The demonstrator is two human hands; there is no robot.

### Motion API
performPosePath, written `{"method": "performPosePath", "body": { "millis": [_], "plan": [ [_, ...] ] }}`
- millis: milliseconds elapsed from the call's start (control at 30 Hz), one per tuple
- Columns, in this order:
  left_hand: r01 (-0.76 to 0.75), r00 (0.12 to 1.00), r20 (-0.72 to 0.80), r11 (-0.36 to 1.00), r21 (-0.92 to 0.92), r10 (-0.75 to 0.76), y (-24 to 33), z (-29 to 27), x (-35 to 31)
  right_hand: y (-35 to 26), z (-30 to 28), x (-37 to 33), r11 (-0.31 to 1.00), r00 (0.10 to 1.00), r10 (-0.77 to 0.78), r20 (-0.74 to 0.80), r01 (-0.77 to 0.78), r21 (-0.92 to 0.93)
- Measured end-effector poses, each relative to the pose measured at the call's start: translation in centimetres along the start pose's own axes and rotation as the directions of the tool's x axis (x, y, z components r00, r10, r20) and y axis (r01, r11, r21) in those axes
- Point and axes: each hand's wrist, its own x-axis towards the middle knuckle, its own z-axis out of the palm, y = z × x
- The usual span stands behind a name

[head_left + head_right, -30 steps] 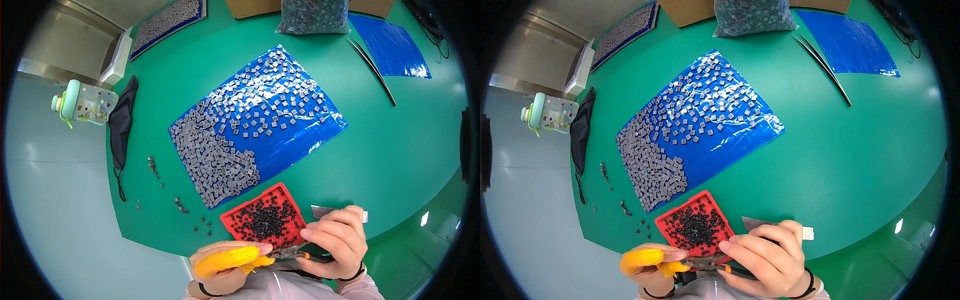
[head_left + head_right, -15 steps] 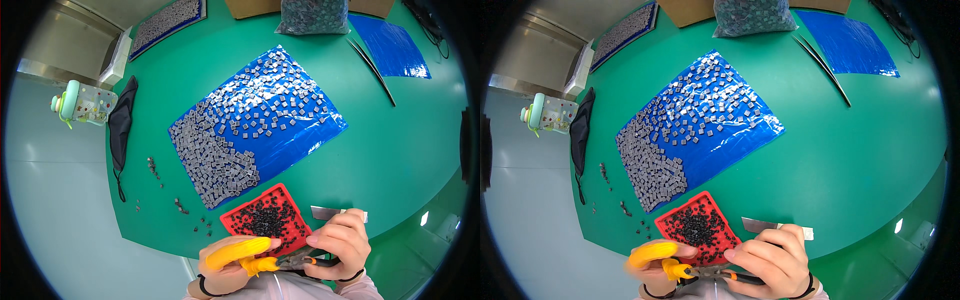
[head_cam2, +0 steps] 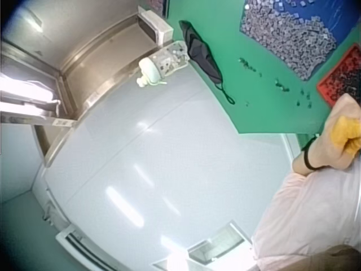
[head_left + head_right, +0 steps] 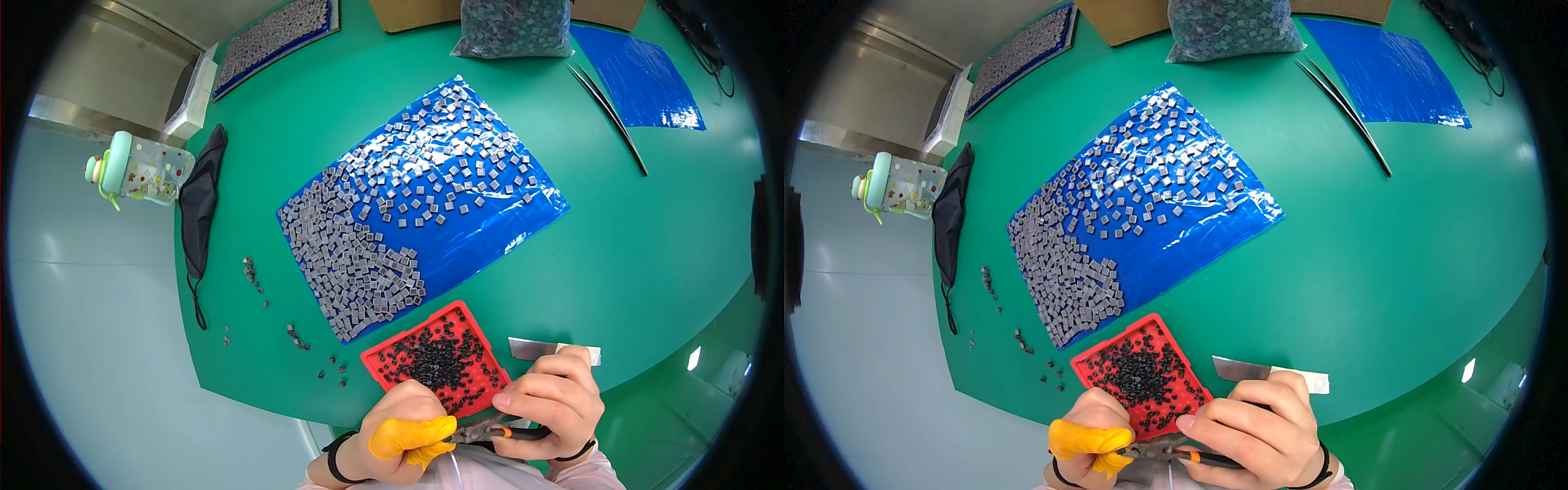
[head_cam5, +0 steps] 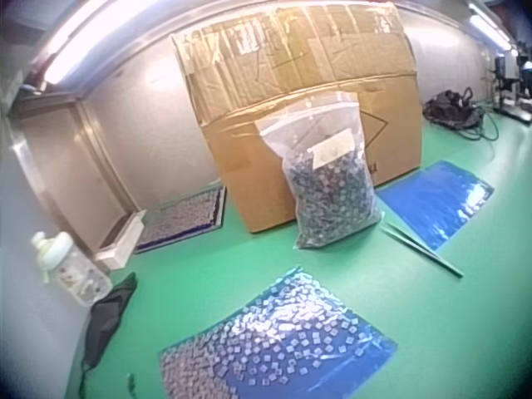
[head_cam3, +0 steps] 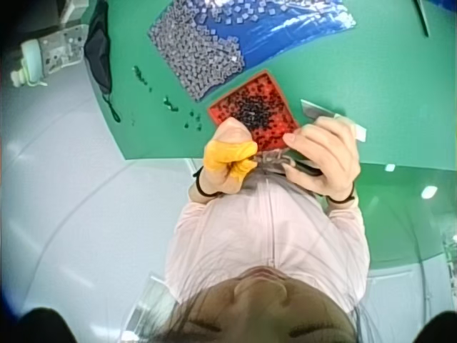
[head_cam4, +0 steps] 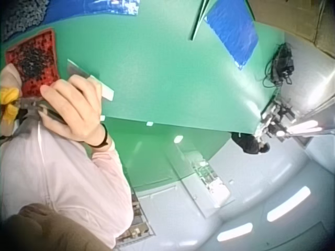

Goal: The person picks small black components from a red tray and places them onto a blue sheet on the table. They use pliers to manipulate the components, occasionally picking them up and placing them back down.

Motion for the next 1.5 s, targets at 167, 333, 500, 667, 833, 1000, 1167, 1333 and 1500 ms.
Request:
{"method": "performPosePath", "body": {
  "millis": [167, 333, 500, 667, 833, 1000, 1167, 1333, 1500],
  "plan": [
    [-0.040, 0.998, 0.048, 0.998, 0.040, 0.038, -0.1, -0.1, 0.0, 0.0, 0.0, -0.1, 1.000, 1.000, -0.004, -0.010, 0.004, -0.003],
    [-0.064, 0.994, 0.087, 0.998, 0.005, 0.064, -0.9, -0.4, -0.6, 0.2, 0.0, -0.1, 1.000, 1.000, -0.010, 0.005, 0.010, 0.025],
    [-0.138, 0.990, 0.027, 0.989, 0.045, 0.137, -1.5, 0.0, -1.5, 0.0, -0.1, 0.0, 0.999, 1.000, -0.002, 0.009, 0.002, 0.051],
    [-0.101, 0.993, 0.071, 0.995, 0.019, 0.099, -0.9, 0.1, -0.8, 0.3, -0.1, -0.2, 0.999, 1.000, -0.024, 0.007, 0.023, 0.049],
    [0.110, 0.994, 0.024, 0.978, -0.178, -0.108, 0.6, 0.4, -0.8, 0.1, 0.0, -0.3, 0.999, 0.999, -0.030, -0.014, 0.031, 0.022],
    [0.323, 0.946, 0.160, 0.868, -0.378, -0.282, 0.3, -0.1, -1.3, 0.1, 0.3, -0.5, 0.998, 0.998, -0.064, -0.023, 0.063, -0.019],
    [0.623, 0.778, 0.388, 0.685, -0.377, -0.494, 0.7, -1.3, -1.1, -0.1, 0.1, -0.6, 0.996, 0.997, -0.075, -0.033, 0.073, -0.058],
    [0.204, 0.974, 0.125, 0.968, -0.146, -0.186, -0.3, -0.6, -1.1, -0.1, 0.5, -0.7, 0.999, 0.997, -0.030, -0.065, 0.027, -0.048],
    [0.229, 0.970, -0.033, 0.948, -0.220, -0.242, 1.2, 0.2, -0.6, -0.1, 0.3, -0.5, 0.999, 0.997, 0.001, -0.075, -0.004, -0.033]
  ]
}}
